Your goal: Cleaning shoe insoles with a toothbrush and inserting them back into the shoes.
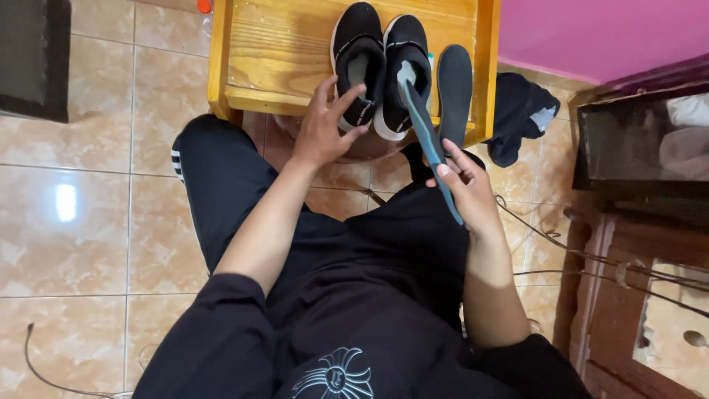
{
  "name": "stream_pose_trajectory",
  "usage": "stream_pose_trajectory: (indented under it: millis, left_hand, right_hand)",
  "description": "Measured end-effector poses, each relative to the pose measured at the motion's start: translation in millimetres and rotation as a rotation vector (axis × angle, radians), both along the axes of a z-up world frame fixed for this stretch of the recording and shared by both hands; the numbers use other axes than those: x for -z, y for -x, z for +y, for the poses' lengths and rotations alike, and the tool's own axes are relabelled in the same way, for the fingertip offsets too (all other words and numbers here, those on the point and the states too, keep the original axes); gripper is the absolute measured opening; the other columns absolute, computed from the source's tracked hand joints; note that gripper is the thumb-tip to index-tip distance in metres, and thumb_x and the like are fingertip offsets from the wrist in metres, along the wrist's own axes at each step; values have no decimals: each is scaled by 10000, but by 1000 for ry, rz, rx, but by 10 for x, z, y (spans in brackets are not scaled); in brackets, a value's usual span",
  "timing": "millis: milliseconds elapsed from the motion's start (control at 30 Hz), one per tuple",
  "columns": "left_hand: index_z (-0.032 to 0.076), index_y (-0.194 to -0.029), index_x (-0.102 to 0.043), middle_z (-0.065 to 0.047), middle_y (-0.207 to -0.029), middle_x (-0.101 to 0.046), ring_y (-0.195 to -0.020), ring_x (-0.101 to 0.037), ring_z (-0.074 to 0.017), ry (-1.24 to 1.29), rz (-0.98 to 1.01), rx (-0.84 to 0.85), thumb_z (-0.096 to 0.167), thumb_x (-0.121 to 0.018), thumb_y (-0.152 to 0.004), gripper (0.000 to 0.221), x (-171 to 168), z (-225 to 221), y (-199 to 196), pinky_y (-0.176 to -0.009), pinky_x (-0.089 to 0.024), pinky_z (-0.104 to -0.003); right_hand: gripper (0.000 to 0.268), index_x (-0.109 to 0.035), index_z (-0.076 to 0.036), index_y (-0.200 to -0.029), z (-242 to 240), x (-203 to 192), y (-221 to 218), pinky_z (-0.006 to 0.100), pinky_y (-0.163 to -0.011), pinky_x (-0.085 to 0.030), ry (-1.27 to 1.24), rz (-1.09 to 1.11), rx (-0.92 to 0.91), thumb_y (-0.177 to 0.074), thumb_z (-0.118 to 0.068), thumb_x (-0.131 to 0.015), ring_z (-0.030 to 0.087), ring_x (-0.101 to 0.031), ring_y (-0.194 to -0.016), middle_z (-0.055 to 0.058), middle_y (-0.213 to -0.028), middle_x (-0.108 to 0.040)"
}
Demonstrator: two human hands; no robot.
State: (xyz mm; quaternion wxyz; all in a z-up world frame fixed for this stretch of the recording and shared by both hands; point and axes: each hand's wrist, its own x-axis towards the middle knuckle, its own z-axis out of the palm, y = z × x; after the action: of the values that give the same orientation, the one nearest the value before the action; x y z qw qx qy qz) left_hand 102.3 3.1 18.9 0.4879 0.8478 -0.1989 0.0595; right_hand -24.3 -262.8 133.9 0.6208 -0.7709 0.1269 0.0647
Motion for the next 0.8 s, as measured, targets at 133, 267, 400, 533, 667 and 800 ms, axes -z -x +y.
stream_pose_trajectory:
  millis: [133, 267, 400, 533, 667, 800]
  left_hand:
    - [235, -1183, -664, -69, -1281, -432, -1104, -620, -360, -24, -154, -87, 428, -899, -832, 465, 313, -70, -100, -960, -532, -440]
    - [270, -1056, -691, -45, -1188, -443, -1121, -529, -356, -66, -270, -149, 645, -747, -861, 426, 171, -195, 174, -890, -487, -463]
    - [342, -1218, -651, -24, -1210, -447, -1176, -510, -332, -205, -223, -110, 573, -855, -731, 576, 187, -268, 410, -863, -506, -440]
    - [288, -1277, -628, -42, -1240, -470, -1152, -568, -341, -17, -146, -70, 595, -780, -835, 558, 6, -176, 409, -903, -512, -460]
    - [236, -1257, -649, -78, -1326, -483, -1219, -582, -361, 101, -130, -104, 145, -811, -807, 487, -8, 16, 279, -1040, -486, -474]
    - [330, -1361, -621, -109, -1398, -419, -1295, -521, -418, 59, -27, -233, 336, -929, -788, 651, 121, 246, 132, -1114, -430, -522]
  right_hand:
    - [510, -546, -35, -1486, -110, -182, -16, 316, -725, -579, 82, 34, -41, -1005, -177, -642, 281, -767, -873, 247, -1215, -719]
    - [500, -592, -36, -1456, -203, -216, -19, 376, -800, -595, 179, 7, -140, -969, -85, -695, 233, -713, -949, 176, -1170, -732]
    - [503, -686, -196, -1387, 15, -575, -204, 448, -978, -505, 546, 86, -245, -899, -229, -801, 277, -657, -1181, 169, -1161, -742]
    - [497, -711, -229, -1353, 291, -876, -417, 432, -959, -515, 676, 54, -295, -867, -221, -819, 327, -671, -1164, 145, -1159, -746]
    - [484, -701, -186, -1376, 485, -1048, -528, 477, -903, -537, 816, 99, -403, -907, -291, -763, 397, -696, -1089, 174, -1139, -749]
    - [469, -694, -123, -1374, 768, -1246, -592, 578, -898, -521, 846, 161, -462, -944, -309, -709, 470, -662, -1120, 217, -1148, -739]
